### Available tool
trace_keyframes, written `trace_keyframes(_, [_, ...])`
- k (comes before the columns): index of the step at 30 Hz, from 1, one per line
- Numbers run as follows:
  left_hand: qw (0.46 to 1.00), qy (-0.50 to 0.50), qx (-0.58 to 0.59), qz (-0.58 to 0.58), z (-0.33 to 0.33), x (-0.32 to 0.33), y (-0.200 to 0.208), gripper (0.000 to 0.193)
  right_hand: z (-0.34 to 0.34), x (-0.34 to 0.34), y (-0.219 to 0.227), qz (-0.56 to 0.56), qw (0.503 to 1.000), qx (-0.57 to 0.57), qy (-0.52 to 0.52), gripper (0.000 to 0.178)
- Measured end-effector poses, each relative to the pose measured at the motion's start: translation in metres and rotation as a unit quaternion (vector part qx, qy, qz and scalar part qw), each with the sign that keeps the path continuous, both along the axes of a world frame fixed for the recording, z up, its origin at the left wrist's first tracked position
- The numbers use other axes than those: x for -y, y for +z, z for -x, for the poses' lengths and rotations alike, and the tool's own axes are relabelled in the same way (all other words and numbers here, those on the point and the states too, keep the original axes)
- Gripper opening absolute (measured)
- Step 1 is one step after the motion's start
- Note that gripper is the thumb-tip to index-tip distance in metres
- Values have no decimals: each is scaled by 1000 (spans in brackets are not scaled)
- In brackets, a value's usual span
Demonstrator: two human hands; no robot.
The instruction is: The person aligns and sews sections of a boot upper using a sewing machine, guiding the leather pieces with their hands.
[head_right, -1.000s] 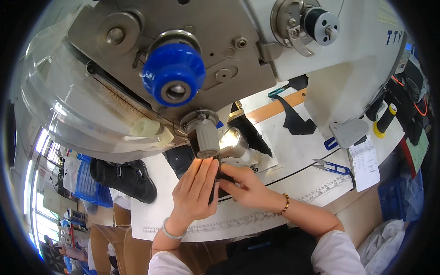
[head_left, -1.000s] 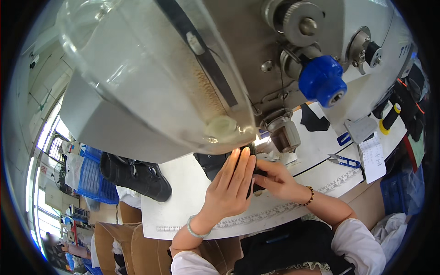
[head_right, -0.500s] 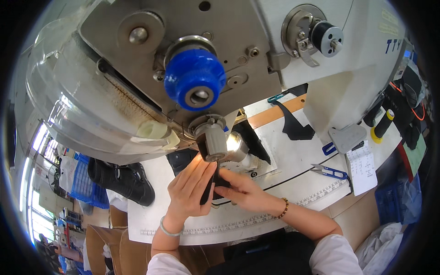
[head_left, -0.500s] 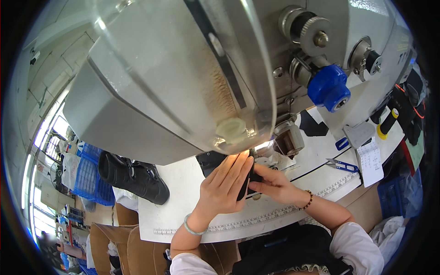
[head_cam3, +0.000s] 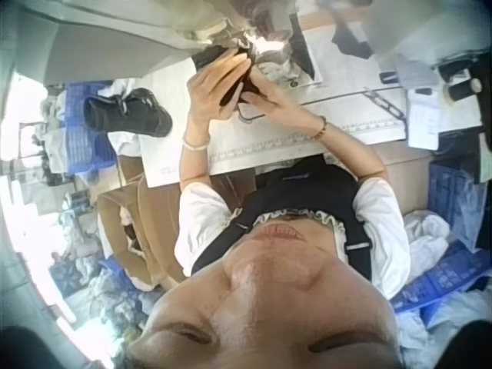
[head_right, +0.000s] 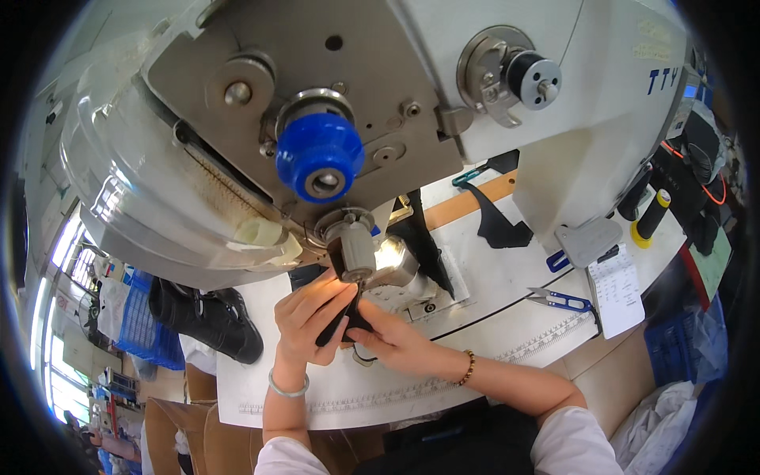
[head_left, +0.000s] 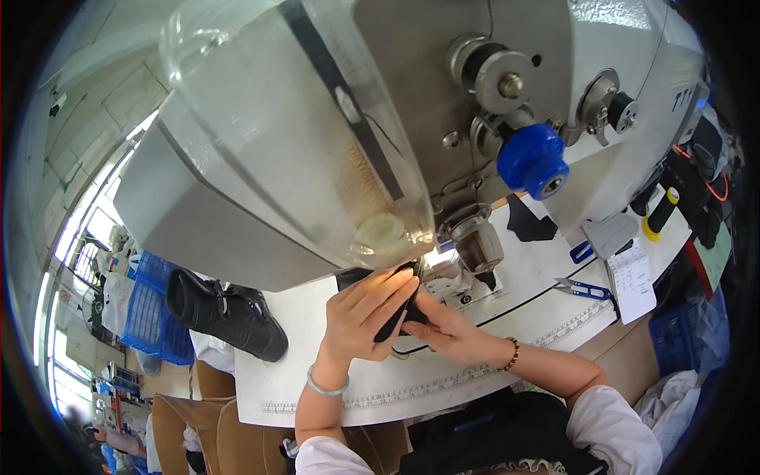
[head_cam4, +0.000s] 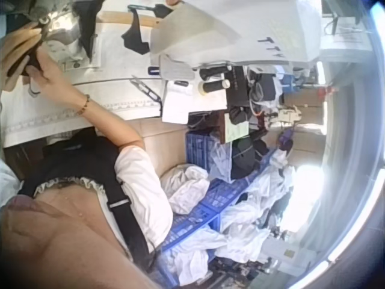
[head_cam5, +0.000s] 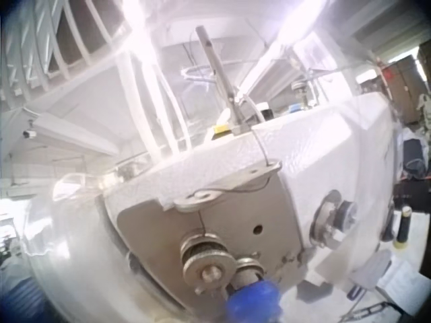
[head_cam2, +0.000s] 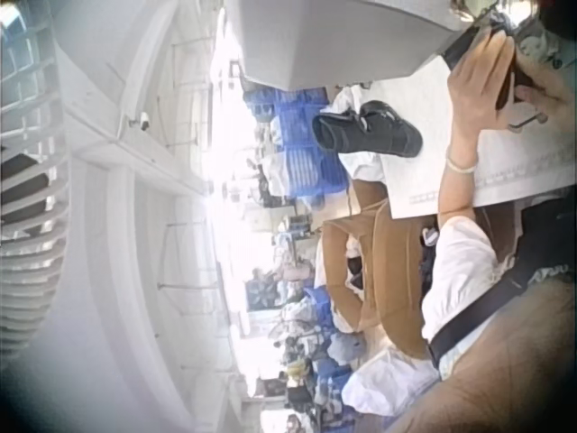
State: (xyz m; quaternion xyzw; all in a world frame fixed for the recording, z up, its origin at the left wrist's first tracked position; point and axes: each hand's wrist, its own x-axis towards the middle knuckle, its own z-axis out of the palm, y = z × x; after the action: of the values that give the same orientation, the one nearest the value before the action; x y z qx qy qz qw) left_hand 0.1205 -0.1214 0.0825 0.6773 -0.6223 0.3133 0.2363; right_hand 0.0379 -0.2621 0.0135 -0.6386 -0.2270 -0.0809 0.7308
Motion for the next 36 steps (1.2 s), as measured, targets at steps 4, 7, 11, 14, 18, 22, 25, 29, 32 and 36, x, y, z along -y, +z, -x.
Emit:
trace_keyframes(4, [999, -31, -33, 8, -7, 0, 0, 36, -9, -9, -14, 17, 1000, 11, -23, 25])
trace_keyframes(7, [998, -43, -39, 15, -9, 0, 0, 36, -12, -15, -20, 6, 999, 16, -36, 23])
trace_keyframes(11, [998, -40, -32, 36, -8, 0, -3, 34, -7, -14, -7, -2, 999, -3, -51, 23])
trace_keyframes(14, [1000, -3, 14, 15, -5, 1, -4, 34, -6, -14, -4, -42, 998, -5, -49, 26])
trace_keyframes(18, [997, 31, 1, 66, 3, 0, -14, 31, 1, -12, -3, -94, 994, -40, -35, 31])
trace_keyframes(22, [991, 116, 71, 17, 26, 7, -10, 27, 2, -6, -7, -170, 984, -43, -27, 31])
trace_keyframes(25, [986, 139, 95, 1, 35, 12, -10, 26, 3, -2, -4, -173, 984, -40, -34, 28])
trace_keyframes(29, [983, 153, 101, 22, 42, 19, -8, 27, 7, 5, -5, -140, 983, -114, -39, 26])
trace_keyframes(32, [964, 214, 156, -26, 52, 28, -8, 26, 7, 12, 2, -181, 981, -71, -27, 27])
trace_keyframes(36, [960, 227, 162, -17, 53, 30, -11, 26, 10, 14, 5, -165, 984, -65, 1, 31])
